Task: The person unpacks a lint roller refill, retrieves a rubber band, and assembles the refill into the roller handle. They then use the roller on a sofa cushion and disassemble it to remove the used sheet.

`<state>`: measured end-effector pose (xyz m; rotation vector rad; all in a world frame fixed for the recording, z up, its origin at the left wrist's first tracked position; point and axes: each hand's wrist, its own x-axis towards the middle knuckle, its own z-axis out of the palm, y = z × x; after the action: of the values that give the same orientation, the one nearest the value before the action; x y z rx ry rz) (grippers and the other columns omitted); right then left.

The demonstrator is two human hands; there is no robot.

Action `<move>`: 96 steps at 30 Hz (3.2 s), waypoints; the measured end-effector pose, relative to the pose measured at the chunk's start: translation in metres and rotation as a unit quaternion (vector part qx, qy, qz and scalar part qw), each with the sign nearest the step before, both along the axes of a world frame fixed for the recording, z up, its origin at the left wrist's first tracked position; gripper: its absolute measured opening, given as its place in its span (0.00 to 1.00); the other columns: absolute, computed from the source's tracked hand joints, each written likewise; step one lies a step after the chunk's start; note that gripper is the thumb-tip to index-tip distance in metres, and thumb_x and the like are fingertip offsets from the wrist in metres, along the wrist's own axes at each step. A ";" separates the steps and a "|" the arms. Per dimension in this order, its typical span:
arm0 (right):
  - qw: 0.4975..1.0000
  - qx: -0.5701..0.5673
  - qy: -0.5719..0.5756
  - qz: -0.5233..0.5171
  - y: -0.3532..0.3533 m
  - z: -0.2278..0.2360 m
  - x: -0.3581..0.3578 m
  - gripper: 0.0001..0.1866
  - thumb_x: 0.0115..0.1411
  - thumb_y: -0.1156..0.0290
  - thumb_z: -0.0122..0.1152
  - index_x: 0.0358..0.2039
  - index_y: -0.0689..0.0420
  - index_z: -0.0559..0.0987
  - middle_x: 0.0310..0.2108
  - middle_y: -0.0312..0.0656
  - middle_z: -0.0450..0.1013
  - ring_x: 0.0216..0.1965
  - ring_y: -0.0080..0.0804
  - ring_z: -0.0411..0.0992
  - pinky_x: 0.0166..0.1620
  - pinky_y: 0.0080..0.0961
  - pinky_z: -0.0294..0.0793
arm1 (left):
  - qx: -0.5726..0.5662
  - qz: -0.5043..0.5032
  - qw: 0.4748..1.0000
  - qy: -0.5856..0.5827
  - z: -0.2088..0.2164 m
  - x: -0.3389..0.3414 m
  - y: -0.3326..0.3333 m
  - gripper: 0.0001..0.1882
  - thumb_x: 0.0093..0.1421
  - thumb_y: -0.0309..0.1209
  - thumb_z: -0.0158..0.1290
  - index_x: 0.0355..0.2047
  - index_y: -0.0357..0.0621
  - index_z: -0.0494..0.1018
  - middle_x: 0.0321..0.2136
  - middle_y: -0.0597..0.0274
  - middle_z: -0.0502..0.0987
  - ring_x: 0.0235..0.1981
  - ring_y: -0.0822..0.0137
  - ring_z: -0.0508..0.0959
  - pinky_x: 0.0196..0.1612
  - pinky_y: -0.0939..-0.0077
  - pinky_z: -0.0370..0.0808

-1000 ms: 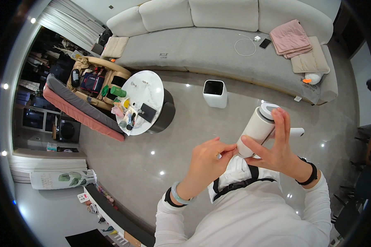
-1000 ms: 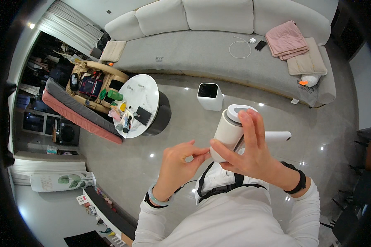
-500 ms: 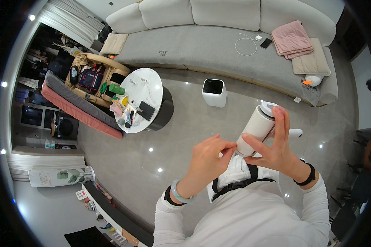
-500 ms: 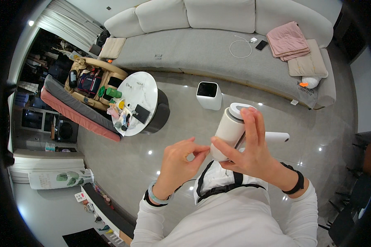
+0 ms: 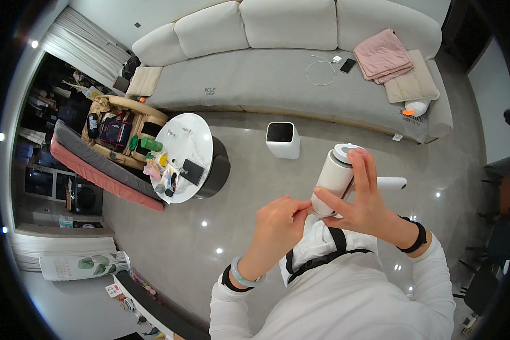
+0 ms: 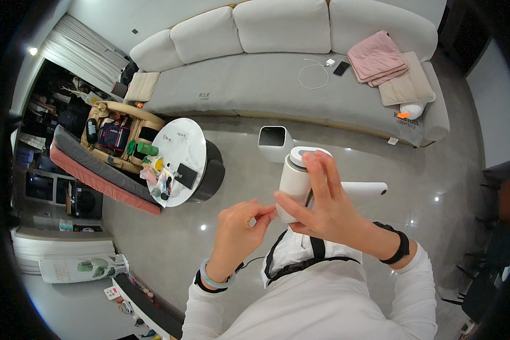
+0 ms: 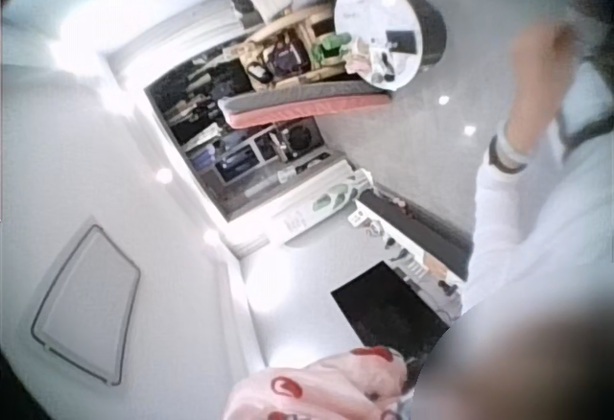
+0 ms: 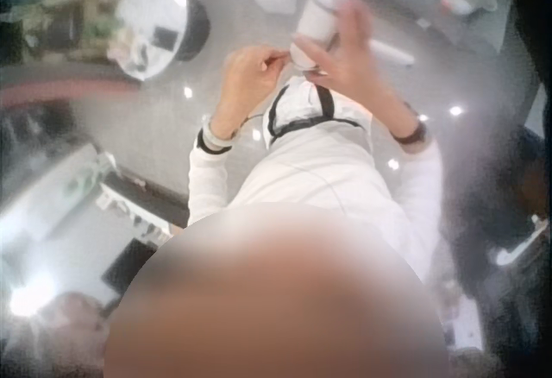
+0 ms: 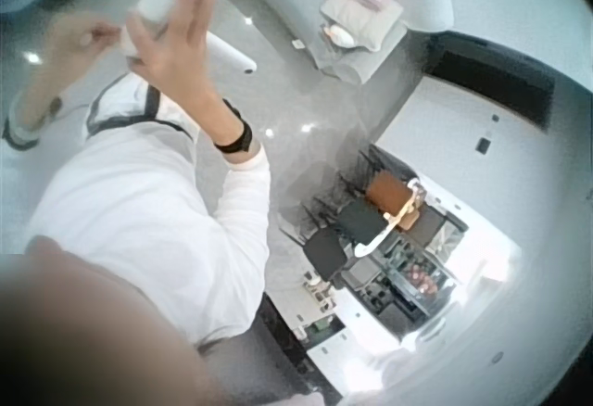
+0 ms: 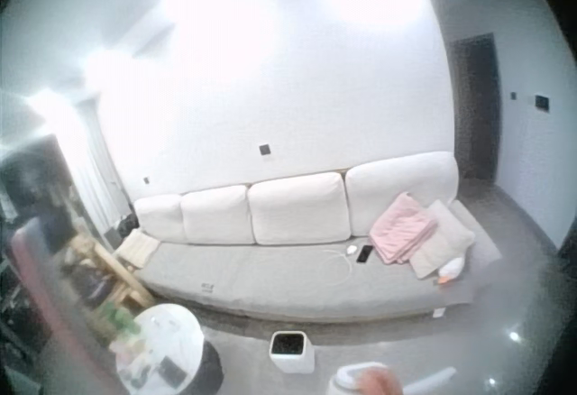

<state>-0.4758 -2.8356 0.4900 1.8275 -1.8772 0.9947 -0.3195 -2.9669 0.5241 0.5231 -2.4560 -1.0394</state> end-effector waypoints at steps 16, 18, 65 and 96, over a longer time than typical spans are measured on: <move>0.998 -0.006 -0.047 -0.032 0.008 0.007 0.000 0.42 0.22 0.67 0.78 0.47 0.42 0.79 0.65 0.66 0.45 0.60 0.73 0.53 0.55 0.61 0.63 | 0.054 -0.015 0.998 0.022 0.002 -0.001 -0.003 0.06 0.51 0.20 0.62 0.31 0.41 0.82 0.22 0.56 0.80 0.19 0.60 0.76 0.49 0.62 0.79; 0.998 -0.012 -0.055 -0.031 0.007 0.008 0.002 0.41 0.22 0.67 0.78 0.46 0.42 0.79 0.65 0.66 0.45 0.59 0.73 0.53 0.55 0.61 0.64 | 0.074 -0.012 0.997 0.007 0.006 0.003 -0.004 0.07 0.51 0.20 0.62 0.32 0.42 0.82 0.23 0.56 0.80 0.20 0.62 0.76 0.48 0.63 0.79; 0.812 0.251 -0.483 0.211 0.025 0.044 0.025 0.38 0.35 0.59 0.80 0.50 0.52 0.78 0.63 0.55 0.50 0.59 0.52 0.61 0.57 0.40 0.68 | -0.009 -0.366 0.922 0.122 0.028 0.031 -0.034 0.12 0.45 0.24 0.67 0.33 0.46 0.83 0.34 0.66 0.82 0.31 0.61 0.79 0.40 0.68 0.81; 0.769 0.294 -0.527 0.211 0.025 0.034 0.032 0.40 0.37 0.56 0.80 0.53 0.47 0.76 0.67 0.60 0.44 0.65 0.59 0.53 0.54 0.42 0.73 | -0.043 -0.394 0.909 0.130 0.026 0.035 -0.039 0.11 0.46 0.21 0.62 0.32 0.41 0.80 0.30 0.64 0.79 0.33 0.62 0.80 0.48 0.67 0.82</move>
<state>-0.4442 -2.8108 0.5244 2.3577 -2.6668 2.1239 -0.2847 -3.0056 0.5500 -0.6679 -2.4648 -1.1653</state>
